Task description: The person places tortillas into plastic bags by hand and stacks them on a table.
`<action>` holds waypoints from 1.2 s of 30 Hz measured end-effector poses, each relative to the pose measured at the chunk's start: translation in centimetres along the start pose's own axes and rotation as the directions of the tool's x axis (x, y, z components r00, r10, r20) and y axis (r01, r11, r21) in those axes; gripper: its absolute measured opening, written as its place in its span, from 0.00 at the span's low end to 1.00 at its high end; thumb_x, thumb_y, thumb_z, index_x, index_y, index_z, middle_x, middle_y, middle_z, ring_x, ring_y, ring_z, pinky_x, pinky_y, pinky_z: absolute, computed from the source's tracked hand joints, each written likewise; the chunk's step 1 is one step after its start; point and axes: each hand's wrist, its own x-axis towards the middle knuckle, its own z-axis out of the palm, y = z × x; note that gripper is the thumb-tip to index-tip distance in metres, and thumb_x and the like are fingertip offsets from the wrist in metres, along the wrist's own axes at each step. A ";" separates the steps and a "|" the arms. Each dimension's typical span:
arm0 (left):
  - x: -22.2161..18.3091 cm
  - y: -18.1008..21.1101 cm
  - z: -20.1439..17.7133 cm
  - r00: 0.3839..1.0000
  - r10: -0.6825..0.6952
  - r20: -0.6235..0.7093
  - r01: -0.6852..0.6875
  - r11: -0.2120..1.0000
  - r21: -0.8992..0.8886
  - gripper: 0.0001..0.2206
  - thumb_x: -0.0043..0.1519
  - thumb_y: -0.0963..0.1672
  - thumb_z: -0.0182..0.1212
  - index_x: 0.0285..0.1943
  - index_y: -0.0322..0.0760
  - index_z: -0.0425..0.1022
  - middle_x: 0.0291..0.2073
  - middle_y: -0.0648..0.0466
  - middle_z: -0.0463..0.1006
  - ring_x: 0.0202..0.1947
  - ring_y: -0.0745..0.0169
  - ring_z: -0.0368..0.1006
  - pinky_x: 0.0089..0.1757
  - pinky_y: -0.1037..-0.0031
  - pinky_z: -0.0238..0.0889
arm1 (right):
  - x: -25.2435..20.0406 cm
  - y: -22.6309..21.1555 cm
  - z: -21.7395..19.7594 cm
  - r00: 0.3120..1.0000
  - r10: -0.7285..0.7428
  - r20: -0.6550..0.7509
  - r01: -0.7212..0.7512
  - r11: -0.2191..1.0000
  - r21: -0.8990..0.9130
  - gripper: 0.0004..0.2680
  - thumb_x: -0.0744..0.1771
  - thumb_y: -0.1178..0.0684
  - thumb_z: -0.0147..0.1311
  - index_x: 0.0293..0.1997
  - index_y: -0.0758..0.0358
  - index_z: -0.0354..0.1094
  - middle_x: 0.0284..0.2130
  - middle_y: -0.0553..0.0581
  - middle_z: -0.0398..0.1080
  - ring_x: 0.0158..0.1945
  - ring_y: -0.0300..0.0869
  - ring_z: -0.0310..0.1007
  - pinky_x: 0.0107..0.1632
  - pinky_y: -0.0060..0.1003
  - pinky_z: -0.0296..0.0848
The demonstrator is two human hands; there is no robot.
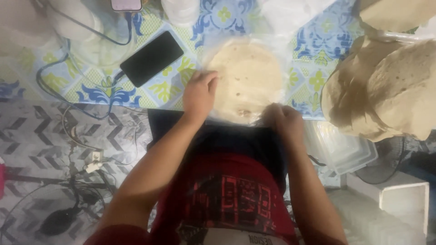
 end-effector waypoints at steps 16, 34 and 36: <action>0.8 0.6 0.4 0.925 0.333 0.183 -0.371 0.894 0.251 0.28 0.64 0.53 0.61 0.74 0.49 0.68 0.76 0.42 0.55 0.74 0.32 0.49 0.62 0.33 0.46 | 2.5 -5.5 3.9 0.762 -0.648 -0.015 0.577 0.689 -0.438 0.23 0.69 0.50 0.57 0.72 0.64 0.56 0.71 0.75 0.52 0.75 0.68 0.48 0.71 0.67 0.50; 0.5 -0.9 -1.0 0.921 0.389 -0.037 -0.390 0.920 -0.042 0.19 0.63 0.43 0.66 0.63 0.34 0.71 0.66 0.39 0.66 0.66 0.31 0.62 0.65 0.47 0.57 | 10.5 2.8 -16.5 0.791 -0.326 -0.518 -0.108 0.758 -0.643 0.07 0.65 0.46 0.62 0.44 0.51 0.78 0.54 0.53 0.66 0.57 0.59 0.59 0.54 0.58 0.60; 0.4 -0.9 -1.0 0.927 0.375 -0.030 -0.376 0.926 -0.044 0.19 0.64 0.43 0.66 0.62 0.34 0.71 0.65 0.39 0.66 0.66 0.31 0.62 0.65 0.47 0.57 | 10.2 2.9 -16.8 0.801 -0.327 -0.502 -0.094 0.759 -0.644 0.07 0.65 0.48 0.61 0.44 0.49 0.79 0.54 0.52 0.67 0.57 0.59 0.59 0.53 0.58 0.61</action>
